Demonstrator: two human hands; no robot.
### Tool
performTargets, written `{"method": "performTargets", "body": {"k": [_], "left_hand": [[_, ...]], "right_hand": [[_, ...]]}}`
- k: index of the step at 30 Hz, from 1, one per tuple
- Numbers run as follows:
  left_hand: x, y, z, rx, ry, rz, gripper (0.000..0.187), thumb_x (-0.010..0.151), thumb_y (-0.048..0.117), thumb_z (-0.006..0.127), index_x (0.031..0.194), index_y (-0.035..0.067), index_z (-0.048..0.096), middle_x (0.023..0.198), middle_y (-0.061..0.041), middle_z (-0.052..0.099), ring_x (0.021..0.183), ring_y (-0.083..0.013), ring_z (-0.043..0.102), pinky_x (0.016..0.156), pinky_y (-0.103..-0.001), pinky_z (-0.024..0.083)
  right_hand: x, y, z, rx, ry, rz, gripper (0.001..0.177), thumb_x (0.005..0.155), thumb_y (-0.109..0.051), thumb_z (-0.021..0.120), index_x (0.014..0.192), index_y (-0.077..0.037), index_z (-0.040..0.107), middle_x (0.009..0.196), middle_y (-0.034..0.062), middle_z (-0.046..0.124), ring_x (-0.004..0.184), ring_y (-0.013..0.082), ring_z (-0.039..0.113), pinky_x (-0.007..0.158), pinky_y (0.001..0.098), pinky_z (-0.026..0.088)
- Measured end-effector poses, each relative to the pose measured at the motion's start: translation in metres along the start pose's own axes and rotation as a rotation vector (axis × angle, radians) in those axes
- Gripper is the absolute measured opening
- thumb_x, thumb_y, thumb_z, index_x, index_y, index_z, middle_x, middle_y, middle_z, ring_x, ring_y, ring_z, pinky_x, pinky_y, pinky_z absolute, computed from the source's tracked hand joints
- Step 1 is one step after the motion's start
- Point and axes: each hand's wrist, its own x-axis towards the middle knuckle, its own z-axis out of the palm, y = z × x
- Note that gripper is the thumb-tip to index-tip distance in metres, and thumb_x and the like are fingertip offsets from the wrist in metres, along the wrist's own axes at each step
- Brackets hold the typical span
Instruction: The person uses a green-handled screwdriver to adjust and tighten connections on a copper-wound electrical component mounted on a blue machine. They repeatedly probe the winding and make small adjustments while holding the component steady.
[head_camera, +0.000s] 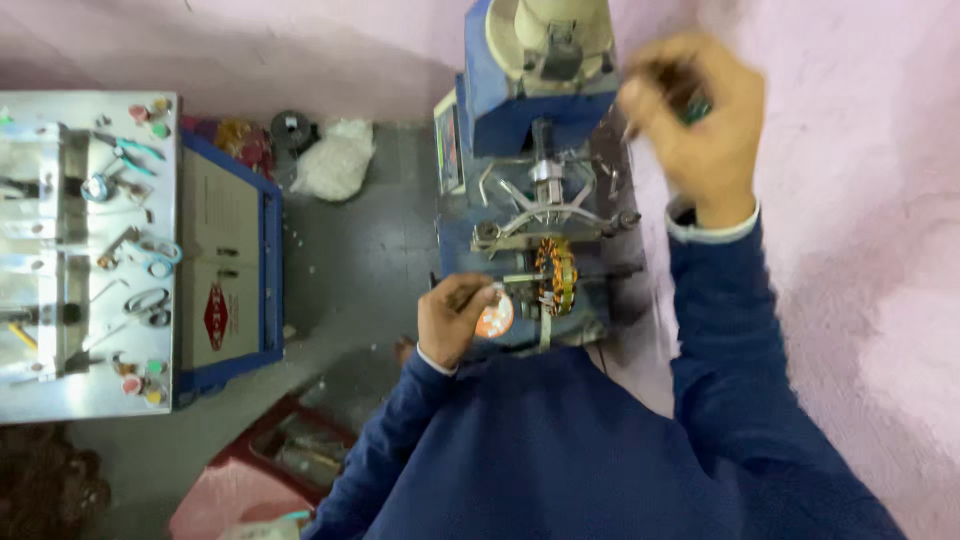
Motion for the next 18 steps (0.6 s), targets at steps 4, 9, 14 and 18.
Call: {"method": "performTargets", "body": {"k": [4,9,14,18], "left_hand": [[-0.002,0.019,0.019,0.184,0.002,0.093,0.012,0.096,0.006,0.076,0.106,-0.001,0.072,0.092,-0.008,0.075,0.082,-0.0104,0.068,0.075,-0.025,0.055],[-0.001,0.018,0.044,0.38,-0.275,0.242,0.013,0.093,0.003,0.075,0.104,0.003,0.069,0.094,-0.008,0.072,0.084,-0.0167,0.072,0.077,-0.029,0.057],[-0.015,0.002,0.061,0.391,-0.452,0.169,0.015,0.092,0.003,0.074,0.104,0.003,0.065,0.093,-0.01,0.07,0.085,-0.0225,0.07,0.077,-0.032,0.056],[-0.017,-0.003,0.066,0.461,-0.51,0.187,0.014,0.093,0.0,0.072,0.103,0.003,0.063,0.09,-0.011,0.068,0.085,-0.0241,0.07,0.078,-0.033,0.055]], "right_hand": [[-0.089,-0.057,0.091,0.311,-0.11,0.283,0.029,0.084,-0.006,0.082,0.112,-0.001,0.073,0.097,0.0101,0.071,0.087,0.0196,0.069,0.079,0.0277,0.053],[-0.169,-0.058,0.138,0.319,0.157,0.592,0.017,0.091,0.0,0.08,0.106,-0.003,0.073,0.099,0.0105,0.072,0.085,0.0204,0.07,0.079,0.0287,0.054],[-0.212,-0.053,0.139,0.265,0.25,0.526,0.016,0.092,0.006,0.074,0.105,0.0,0.066,0.103,0.0146,0.067,0.093,0.0251,0.068,0.084,0.0305,0.053],[-0.228,-0.05,0.144,0.315,0.194,0.623,0.011,0.095,0.0,0.071,0.103,-0.002,0.063,0.092,0.0105,0.066,0.08,0.0206,0.065,0.074,0.0289,0.05]]}}
